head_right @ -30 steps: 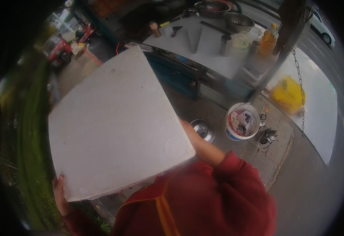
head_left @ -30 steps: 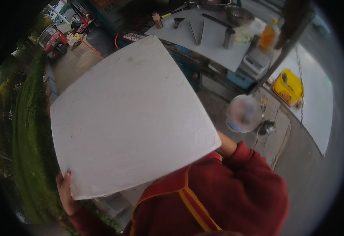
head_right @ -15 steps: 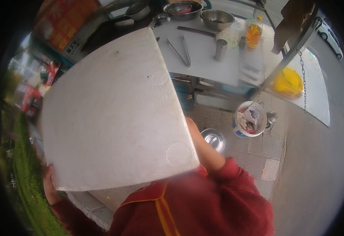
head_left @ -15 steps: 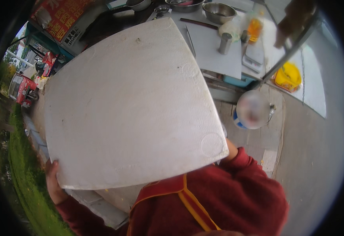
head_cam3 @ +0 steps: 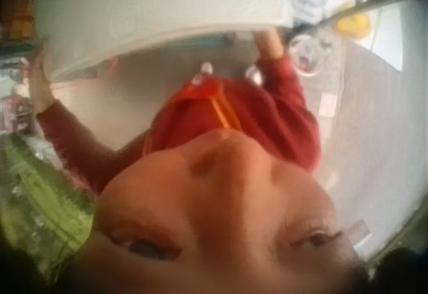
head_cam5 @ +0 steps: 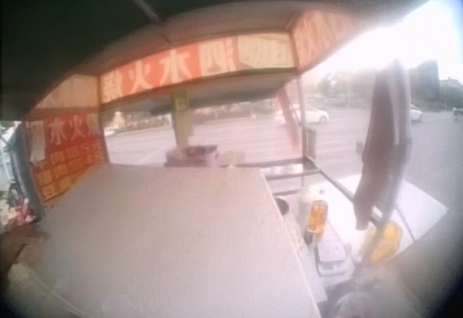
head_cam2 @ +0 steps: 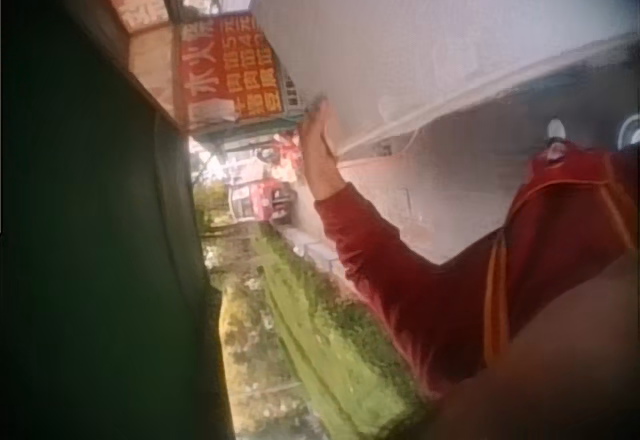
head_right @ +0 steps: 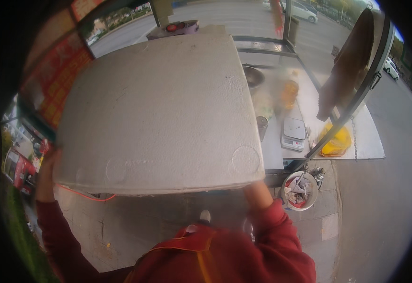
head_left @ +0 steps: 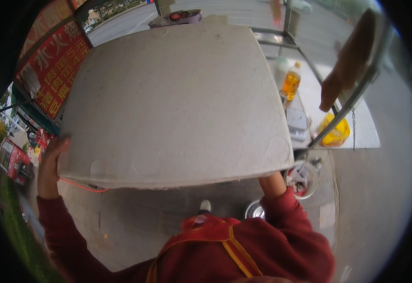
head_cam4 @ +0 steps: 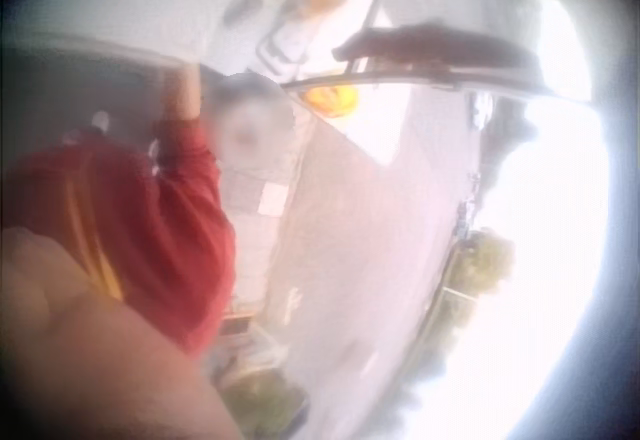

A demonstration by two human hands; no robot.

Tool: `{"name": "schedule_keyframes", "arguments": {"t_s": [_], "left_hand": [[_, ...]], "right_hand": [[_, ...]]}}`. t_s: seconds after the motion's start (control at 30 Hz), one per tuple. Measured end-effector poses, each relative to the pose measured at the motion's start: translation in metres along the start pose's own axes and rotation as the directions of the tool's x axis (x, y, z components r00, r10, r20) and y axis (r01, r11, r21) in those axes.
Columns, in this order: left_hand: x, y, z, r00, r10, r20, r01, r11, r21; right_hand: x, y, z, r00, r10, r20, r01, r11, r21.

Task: The person organizes items on a street food cart, moving containers and utensils, then mixes a bowl of seasoned meat with a spoon. They handle a styrofoam box, tongs, and a metal bowl, arranging items on the cart's countertop.

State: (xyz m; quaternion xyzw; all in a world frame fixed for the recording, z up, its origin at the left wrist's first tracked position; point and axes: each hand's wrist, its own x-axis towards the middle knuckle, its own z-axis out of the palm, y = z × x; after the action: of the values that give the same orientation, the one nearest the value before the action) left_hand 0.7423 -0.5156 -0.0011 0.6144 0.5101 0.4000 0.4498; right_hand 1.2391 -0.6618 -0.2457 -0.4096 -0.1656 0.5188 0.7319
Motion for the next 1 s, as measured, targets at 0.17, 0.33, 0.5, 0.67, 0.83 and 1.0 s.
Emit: {"name": "schedule_keyframes", "arguments": {"t_s": [0.17, 0.33, 0.5, 0.67, 0.83, 1.0], "left_hand": [[0.133, 0.028, 0.065, 0.921, 0.194, 0.337, -0.181, 0.981, -0.069], [0.264, 0.071, 0.171, 0.864, 0.125, 0.489, -0.026, 0.978, -0.205], [0.341, 0.113, 0.274, 0.756, 0.175, 0.63, 0.1, 0.921, -0.375], [0.422, 0.143, 0.371, 0.73, 0.164, 0.664, 0.142, 0.913, -0.382], [0.508, 0.152, 0.477, 0.776, 0.127, 0.617, 0.137, 0.922, -0.362], [0.567, 0.153, 0.564, 0.755, 0.053, 0.654, 0.232, 0.911, -0.341]], "right_hand": [[0.082, -0.066, 0.009, 0.971, -0.203, -0.127, 0.204, 0.979, -0.002], [0.154, -0.152, -0.006, 0.914, -0.345, -0.215, 0.341, 0.938, -0.054], [0.231, -0.244, -0.041, 0.879, -0.418, -0.23, 0.399, 0.908, -0.128], [0.319, -0.32, -0.09, 0.868, -0.439, -0.233, 0.412, 0.898, -0.156], [0.42, -0.381, -0.148, 0.869, -0.433, -0.239, 0.405, 0.9, -0.158], [0.51, -0.41, -0.191, 0.871, -0.422, -0.253, 0.391, 0.906, -0.163]]}}
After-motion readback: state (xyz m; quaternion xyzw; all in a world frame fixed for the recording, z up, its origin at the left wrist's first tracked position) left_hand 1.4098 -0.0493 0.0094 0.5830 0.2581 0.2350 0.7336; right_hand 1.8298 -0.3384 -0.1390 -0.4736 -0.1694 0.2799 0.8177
